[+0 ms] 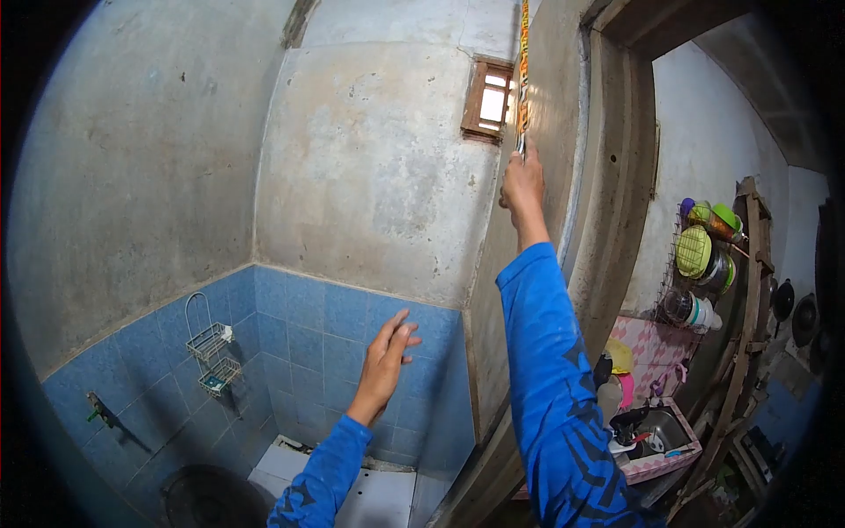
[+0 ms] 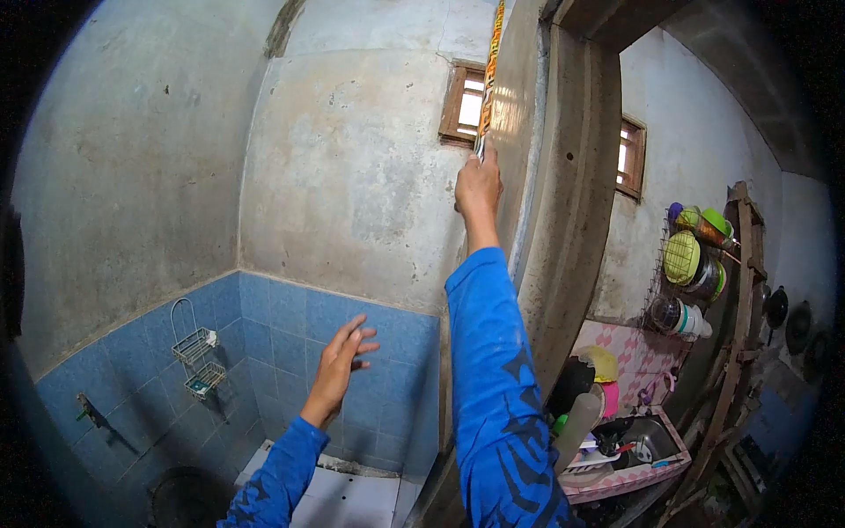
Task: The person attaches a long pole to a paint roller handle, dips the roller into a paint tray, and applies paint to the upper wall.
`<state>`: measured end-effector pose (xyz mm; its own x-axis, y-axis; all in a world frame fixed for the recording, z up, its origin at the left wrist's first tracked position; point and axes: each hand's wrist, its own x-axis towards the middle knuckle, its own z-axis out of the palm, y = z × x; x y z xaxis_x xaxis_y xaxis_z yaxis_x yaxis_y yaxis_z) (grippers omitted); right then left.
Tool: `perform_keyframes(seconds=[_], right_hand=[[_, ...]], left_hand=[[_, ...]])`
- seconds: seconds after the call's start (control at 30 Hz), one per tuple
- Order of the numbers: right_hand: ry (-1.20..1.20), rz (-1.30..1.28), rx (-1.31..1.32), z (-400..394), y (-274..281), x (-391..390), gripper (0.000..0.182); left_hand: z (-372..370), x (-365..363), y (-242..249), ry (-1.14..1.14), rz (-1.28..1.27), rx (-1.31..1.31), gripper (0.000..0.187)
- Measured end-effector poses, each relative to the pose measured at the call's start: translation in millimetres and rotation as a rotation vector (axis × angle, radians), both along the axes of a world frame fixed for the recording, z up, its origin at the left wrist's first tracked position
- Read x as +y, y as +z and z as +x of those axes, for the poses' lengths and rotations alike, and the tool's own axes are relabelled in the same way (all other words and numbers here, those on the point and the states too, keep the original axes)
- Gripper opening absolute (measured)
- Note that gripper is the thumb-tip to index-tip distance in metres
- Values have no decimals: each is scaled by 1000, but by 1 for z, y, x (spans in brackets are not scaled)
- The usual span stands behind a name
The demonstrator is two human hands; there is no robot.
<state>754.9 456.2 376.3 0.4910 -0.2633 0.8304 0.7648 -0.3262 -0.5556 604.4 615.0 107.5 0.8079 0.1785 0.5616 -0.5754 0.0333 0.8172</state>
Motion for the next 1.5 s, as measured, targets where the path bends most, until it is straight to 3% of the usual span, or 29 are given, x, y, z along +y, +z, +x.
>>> perform_keyframes(seconds=[0.07, 0.1, 0.33, 0.4, 0.47, 0.73, 0.8, 0.9, 1.0, 1.23, 1.37, 1.5], right_hand=[[-191, -75, -157, 18, -23, 1, 51], [-57, -39, 8, -18, -34, 5, 52], [-57, -48, -38, -64, -123, 9, 51], [-11, -49, -62, -78, -144, 8, 51], [53, -17, -20, -92, -163, 9, 51], [185, 31, 73, -121, -225, 1, 49], [407, 162, 400, -152, -220, -2, 50], [266, 67, 171, -139, -232, -2, 51], [163, -22, 2, -122, -219, 1, 52], [117, -40, -24, -92, -114, 10, 53], [58, -69, -24, -84, -48, 5, 55], [74, -70, 17, -67, 4, 1, 56]], left_hand=[[5, -3, 30, 4, 39, -43, 61], [8, -6, 47, 10, 78, -90, 62], [78, -44, 124, 110, 243, -233, 57], [88, -52, 122, 143, 254, -234, 53], [88, -59, 109, -11, 323, -151, 46], [52, -78, 44, -291, 33, -44, 36], [44, -79, 40, -334, -19, 40, 32], [43, -76, 36, -386, 2, 72, 31], [37, -77, 47, -376, -8, 62, 34], [54, -77, 142, -363, -139, -85, 43], [49, -79, 181, -336, -112, -171, 51], [42, -81, 191, -226, 4, -391, 60]])
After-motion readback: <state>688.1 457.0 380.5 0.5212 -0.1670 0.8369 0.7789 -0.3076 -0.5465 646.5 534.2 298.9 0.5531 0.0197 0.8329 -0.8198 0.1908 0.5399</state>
